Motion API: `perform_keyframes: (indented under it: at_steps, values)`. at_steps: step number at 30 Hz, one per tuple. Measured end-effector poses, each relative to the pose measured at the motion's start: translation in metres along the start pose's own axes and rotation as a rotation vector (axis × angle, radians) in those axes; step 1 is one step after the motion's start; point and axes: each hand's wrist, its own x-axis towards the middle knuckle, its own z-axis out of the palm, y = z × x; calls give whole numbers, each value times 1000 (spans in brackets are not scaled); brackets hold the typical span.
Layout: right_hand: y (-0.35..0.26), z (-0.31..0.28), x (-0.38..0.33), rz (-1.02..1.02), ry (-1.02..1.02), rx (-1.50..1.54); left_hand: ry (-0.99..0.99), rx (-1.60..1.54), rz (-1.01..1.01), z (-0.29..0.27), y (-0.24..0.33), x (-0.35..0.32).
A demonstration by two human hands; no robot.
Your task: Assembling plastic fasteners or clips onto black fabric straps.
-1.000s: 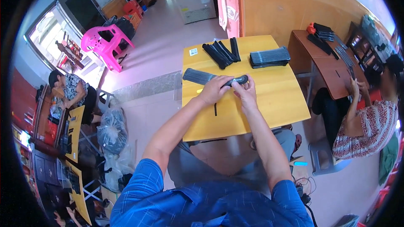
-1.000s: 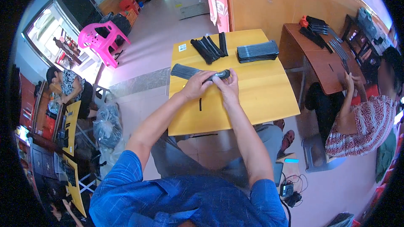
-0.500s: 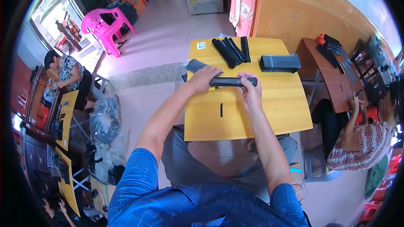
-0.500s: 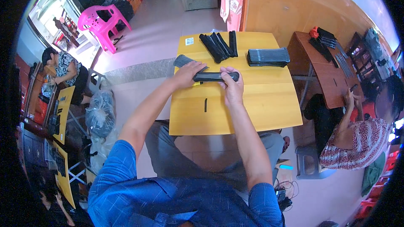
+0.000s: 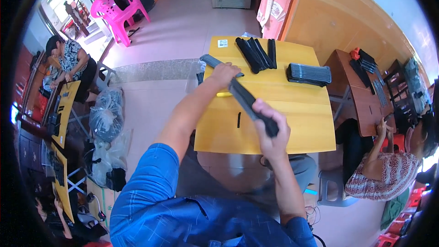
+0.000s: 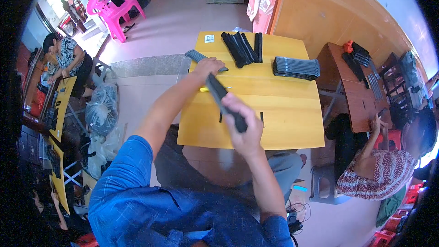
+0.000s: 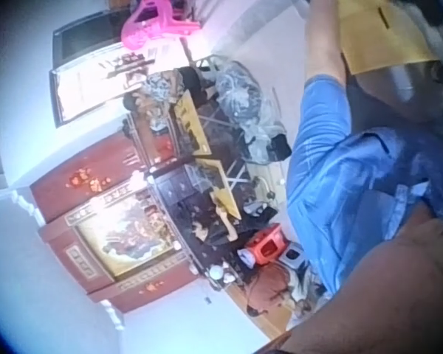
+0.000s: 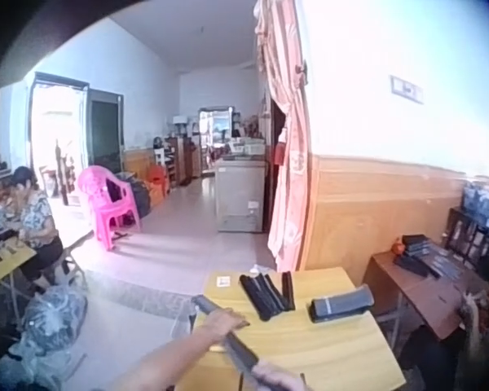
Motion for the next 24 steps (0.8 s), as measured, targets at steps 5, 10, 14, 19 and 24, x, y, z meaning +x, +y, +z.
perform_keyframes:
  at_steps: [5,10,14,19,24]
  values:
    - [-23,-16,-19,75,-197,65,-34,119,31,-5,8,4]
    - [-22,-26,-68,415,46,333,-83,125,-81,-8,-5,-23]
    - [-15,-34,-91,517,269,436,157,-345,-227,-25,27,-75]
    - [-17,-33,-108,650,377,528,107,-842,3,-96,159,-181]
    - [-39,-13,-128,881,269,746,160,-718,-18,-85,228,-255]
